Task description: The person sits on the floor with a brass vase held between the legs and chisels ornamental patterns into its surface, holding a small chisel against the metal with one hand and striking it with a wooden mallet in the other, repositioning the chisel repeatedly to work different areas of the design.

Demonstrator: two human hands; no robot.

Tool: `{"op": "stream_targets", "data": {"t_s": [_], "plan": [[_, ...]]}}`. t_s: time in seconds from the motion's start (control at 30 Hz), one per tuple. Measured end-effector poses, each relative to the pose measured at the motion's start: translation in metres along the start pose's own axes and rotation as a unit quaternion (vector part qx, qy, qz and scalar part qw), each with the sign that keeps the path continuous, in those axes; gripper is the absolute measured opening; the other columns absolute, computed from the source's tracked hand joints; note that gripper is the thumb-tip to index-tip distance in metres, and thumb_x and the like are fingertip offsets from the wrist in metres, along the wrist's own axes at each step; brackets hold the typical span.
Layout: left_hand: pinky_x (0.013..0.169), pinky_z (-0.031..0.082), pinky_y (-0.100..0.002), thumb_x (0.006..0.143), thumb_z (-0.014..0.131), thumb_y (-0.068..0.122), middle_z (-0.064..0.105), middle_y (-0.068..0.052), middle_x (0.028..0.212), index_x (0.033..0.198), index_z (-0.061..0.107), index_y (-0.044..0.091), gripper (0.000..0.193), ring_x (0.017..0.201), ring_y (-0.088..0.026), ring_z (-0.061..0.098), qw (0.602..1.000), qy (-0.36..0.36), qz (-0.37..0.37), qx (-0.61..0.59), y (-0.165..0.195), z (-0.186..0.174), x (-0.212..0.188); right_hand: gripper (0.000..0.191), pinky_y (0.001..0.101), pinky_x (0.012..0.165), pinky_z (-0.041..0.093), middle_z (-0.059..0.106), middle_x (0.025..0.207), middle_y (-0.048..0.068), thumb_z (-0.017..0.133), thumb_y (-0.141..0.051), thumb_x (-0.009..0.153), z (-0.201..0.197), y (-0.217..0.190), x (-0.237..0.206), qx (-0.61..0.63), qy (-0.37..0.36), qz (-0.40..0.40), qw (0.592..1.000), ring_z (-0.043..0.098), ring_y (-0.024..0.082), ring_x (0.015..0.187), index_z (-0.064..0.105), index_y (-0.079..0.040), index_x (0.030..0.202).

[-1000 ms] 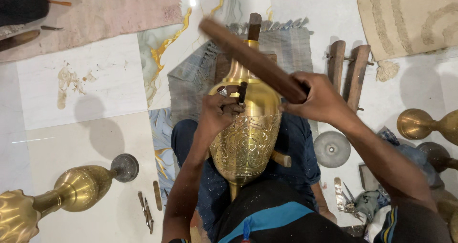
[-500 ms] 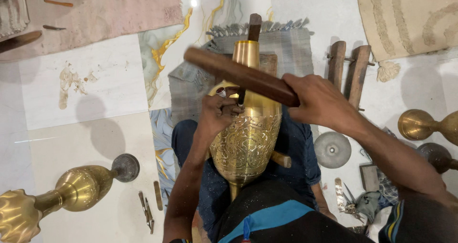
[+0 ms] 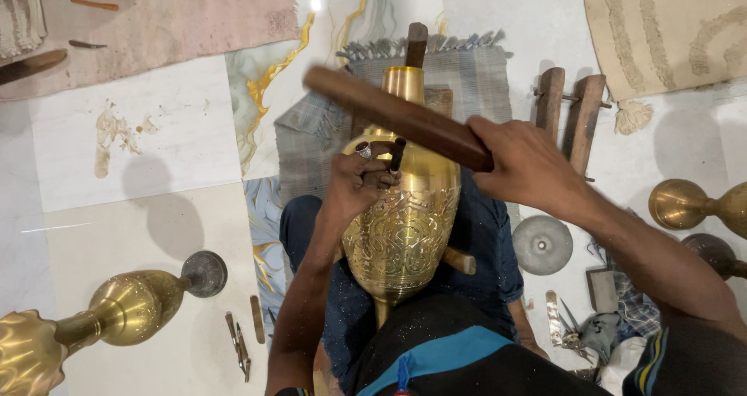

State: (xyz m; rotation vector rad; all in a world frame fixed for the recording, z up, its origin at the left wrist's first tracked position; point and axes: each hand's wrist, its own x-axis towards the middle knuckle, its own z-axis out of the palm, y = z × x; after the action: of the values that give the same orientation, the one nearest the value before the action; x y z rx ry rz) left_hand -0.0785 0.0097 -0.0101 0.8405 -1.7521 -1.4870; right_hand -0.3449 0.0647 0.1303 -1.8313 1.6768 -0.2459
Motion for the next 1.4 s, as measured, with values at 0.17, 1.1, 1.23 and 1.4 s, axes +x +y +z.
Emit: {"op": "stream_targets", "data": {"t_s": [0.17,1.1,1.23,1.4], "plan": [[0.079,0.068,-0.03,0.087,0.044,-0.024,0.076,-0.024,0.108,0.128,0.065,-0.007,0.049,0.09,-0.024,0.079,0.999,-0.005,-0.003,-0.034,0.004,-0.002,0.001,0.03,0.0399,0.044,0.048,0.058,0.057,0.012,0.07,-0.004,0.071,0.0,-0.007,0.001,0.029,-0.016,0.029,0.999,0.058,0.023,0.044,0.057,0.0,0.097],[0.071,0.066,-0.029,0.089,0.05,-0.024,0.076,-0.025,0.12,0.12,0.071,-0.005,0.042,0.08,-0.02,0.078,0.997,0.03,0.059,0.044,0.006,-0.013,-0.007,0.033,0.0379,0.052,0.047,0.066,0.065,0.016,0.082,-0.011,0.073,0.03,0.019,-0.016,0.154,0.037,0.031,0.987,0.062,0.022,0.058,0.064,0.005,0.095],[0.074,0.065,-0.028,0.083,0.045,-0.024,0.078,-0.022,0.102,0.122,0.069,-0.006,0.049,0.082,-0.019,0.078,0.998,0.023,-0.056,0.009,0.009,-0.015,-0.006,0.036,0.0349,0.051,0.048,0.068,0.066,0.012,0.085,-0.014,0.071,0.034,0.026,-0.015,0.13,0.017,0.087,0.988,0.064,0.019,0.055,0.067,0.001,0.099],[0.072,0.068,-0.027,0.088,0.05,-0.021,0.076,-0.024,0.111,0.116,0.072,-0.006,0.039,0.086,-0.02,0.079,0.999,0.024,0.021,0.014,0.001,-0.014,-0.001,0.035,0.0342,0.044,0.048,0.061,0.062,0.011,0.084,-0.013,0.074,0.026,0.018,-0.009,0.208,0.086,0.038,0.974,0.057,0.02,0.046,0.065,0.0,0.101]]}}
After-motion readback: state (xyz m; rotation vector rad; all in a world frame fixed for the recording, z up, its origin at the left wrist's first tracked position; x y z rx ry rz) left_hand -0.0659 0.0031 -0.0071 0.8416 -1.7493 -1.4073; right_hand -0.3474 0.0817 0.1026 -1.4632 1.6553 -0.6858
